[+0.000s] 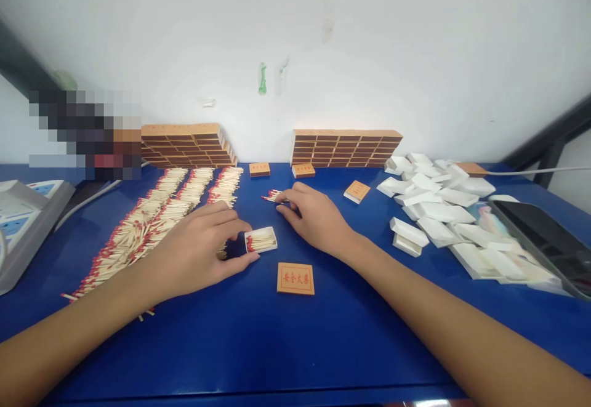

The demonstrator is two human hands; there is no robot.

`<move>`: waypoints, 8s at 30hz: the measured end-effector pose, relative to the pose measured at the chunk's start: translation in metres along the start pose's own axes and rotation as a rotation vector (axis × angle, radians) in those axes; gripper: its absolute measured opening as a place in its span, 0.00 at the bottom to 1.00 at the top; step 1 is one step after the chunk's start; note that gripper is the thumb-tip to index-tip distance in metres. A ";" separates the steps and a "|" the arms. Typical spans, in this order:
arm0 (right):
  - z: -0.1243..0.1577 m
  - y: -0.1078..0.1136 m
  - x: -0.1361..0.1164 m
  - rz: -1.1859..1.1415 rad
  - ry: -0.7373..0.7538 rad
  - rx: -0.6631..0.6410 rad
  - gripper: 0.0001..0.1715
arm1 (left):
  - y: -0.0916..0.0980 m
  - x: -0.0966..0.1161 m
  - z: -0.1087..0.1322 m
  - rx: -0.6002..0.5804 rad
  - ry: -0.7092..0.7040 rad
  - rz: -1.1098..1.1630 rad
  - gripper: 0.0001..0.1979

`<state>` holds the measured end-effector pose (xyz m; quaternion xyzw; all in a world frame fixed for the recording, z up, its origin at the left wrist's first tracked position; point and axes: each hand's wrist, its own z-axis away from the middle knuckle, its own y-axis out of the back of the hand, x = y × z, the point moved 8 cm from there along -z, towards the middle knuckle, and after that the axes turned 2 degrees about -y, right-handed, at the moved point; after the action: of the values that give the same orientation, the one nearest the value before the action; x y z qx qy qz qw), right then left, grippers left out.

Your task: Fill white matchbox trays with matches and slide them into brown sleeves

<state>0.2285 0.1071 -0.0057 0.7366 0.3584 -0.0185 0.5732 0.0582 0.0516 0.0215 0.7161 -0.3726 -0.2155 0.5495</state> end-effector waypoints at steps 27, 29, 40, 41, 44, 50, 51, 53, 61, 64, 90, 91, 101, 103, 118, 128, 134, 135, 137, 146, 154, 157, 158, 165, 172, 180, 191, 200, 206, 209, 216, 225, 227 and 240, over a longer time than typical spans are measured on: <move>-0.008 -0.009 0.002 -0.018 -0.010 0.043 0.08 | 0.001 -0.001 -0.001 0.005 -0.003 0.002 0.14; -0.009 -0.010 0.005 -0.015 -0.031 0.022 0.07 | 0.001 -0.001 -0.001 0.006 -0.008 0.004 0.14; 0.010 0.002 -0.034 -0.065 0.068 -0.124 0.07 | 0.006 -0.003 0.000 0.046 0.019 -0.081 0.14; 0.012 0.000 -0.039 -0.080 0.083 -0.152 0.06 | 0.006 -0.003 0.000 0.048 0.023 -0.085 0.15; 0.013 -0.002 -0.039 -0.124 0.092 -0.141 0.07 | 0.005 -0.003 0.000 0.045 0.029 -0.084 0.16; -0.003 0.009 0.004 -0.017 0.013 0.062 0.07 | 0.006 -0.001 0.001 0.050 0.014 -0.075 0.14; -0.005 0.008 0.009 -0.008 0.014 0.058 0.07 | 0.005 -0.001 0.000 0.047 0.015 -0.070 0.15; -0.007 0.007 0.014 -0.005 0.005 0.053 0.07 | 0.005 -0.001 0.000 0.042 0.016 -0.063 0.15; -0.004 0.003 0.006 -0.040 -0.047 -0.037 0.08 | 0.004 -0.001 0.001 0.039 0.017 -0.056 0.15; 0.004 0.008 -0.016 -0.075 0.025 -0.068 0.08 | 0.004 -0.003 0.002 0.039 0.029 -0.064 0.15; 0.013 0.006 -0.036 -0.092 0.101 -0.196 0.08 | 0.004 -0.004 0.001 0.054 0.036 -0.050 0.16; 0.015 0.005 -0.040 -0.102 0.112 -0.225 0.08 | 0.004 -0.004 0.002 0.055 0.035 -0.048 0.16; -0.007 0.014 0.026 -0.008 -0.074 0.087 0.07 | 0.004 -0.001 0.001 0.043 0.021 -0.055 0.14; -0.010 0.010 0.030 0.009 -0.077 0.073 0.07 | 0.004 -0.001 0.001 0.043 0.021 -0.055 0.14; 0.004 0.013 0.007 0.003 0.001 -0.095 0.11 | 0.001 -0.002 0.002 0.030 0.030 -0.034 0.15; 0.003 0.002 0.006 -0.007 0.003 -0.070 0.07 | 0.000 -0.003 0.002 0.011 0.034 -0.032 0.15; -0.002 -0.002 0.004 0.000 -0.077 -0.055 0.08 | 0.002 -0.003 0.002 0.035 0.026 -0.034 0.14; -0.002 -0.003 0.003 0.004 -0.081 -0.059 0.08 | 0.002 -0.003 0.002 0.035 0.023 -0.035 0.14; -0.003 -0.004 0.004 0.019 -0.076 -0.060 0.07 | 0.002 -0.003 0.001 0.032 0.020 -0.038 0.14; 0.007 0.011 -0.008 -0.054 -0.004 -0.088 0.10 | 0.003 -0.002 0.001 0.036 0.028 -0.056 0.14; 0.019 0.004 -0.032 -0.102 0.030 -0.227 0.10 | 0.004 -0.001 0.002 0.054 0.024 -0.051 0.16; 0.018 0.008 -0.028 -0.116 0.013 -0.192 0.10 | 0.003 -0.001 0.001 0.042 0.023 -0.050 0.16; 0.018 0.010 -0.027 -0.121 0.011 -0.176 0.09 | 0.003 -0.001 0.001 0.037 0.023 -0.050 0.16; 0.016 0.006 -0.029 -0.184 0.064 -0.190 0.13 | 0.003 -0.001 0.001 0.027 0.016 -0.051 0.14; 0.014 0.002 -0.030 -0.191 0.072 -0.188 0.08 | 0.001 -0.001 0.001 0.014 0.016 -0.038 0.15; 0.016 -0.002 -0.032 -0.146 0.071 -0.224 0.10 | 0.001 0.000 0.001 0.013 0.002 -0.024 0.15; 0.001 0.017 0.016 0.044 -0.051 -0.044 0.07 | 0.002 0.001 0.001 0.027 -0.009 -0.024 0.15; 0.002 0.009 0.014 0.022 -0.045 -0.105 0.08 | 0.002 0.000 0.001 0.025 -0.006 -0.017 0.15; 0.016 0.016 -0.015 -0.071 0.010 -0.131 0.11 | 0.002 0.000 0.002 0.039 -0.002 -0.027 0.16; 0.024 0.013 -0.027 -0.104 0.029 -0.176 0.12 | 0.001 -0.001 0.003 0.028 -0.004 -0.020 0.16; 0.026 0.014 -0.026 -0.079 0.038 -0.159 0.11 | 0.000 -0.001 0.002 0.023 -0.004 -0.021 0.16; 0.028 0.018 -0.030 -0.079 0.045 -0.150 0.11 | 0.000 -0.001 0.002 0.021 -0.002 -0.019 0.16; 0.028 0.015 -0.032 -0.079 0.049 -0.160 0.10 | -0.001 -0.001 0.002 0.012 -0.004 -0.017 0.16; 0.031 0.007 -0.033 -0.092 -0.015 -0.265 0.12 | 0.000 0.000 0.002 0.011 -0.013 -0.012 0.16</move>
<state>0.2195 0.0632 0.0041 0.6371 0.3871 -0.0027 0.6665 0.0567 0.0498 0.0207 0.7198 -0.3731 -0.2214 0.5419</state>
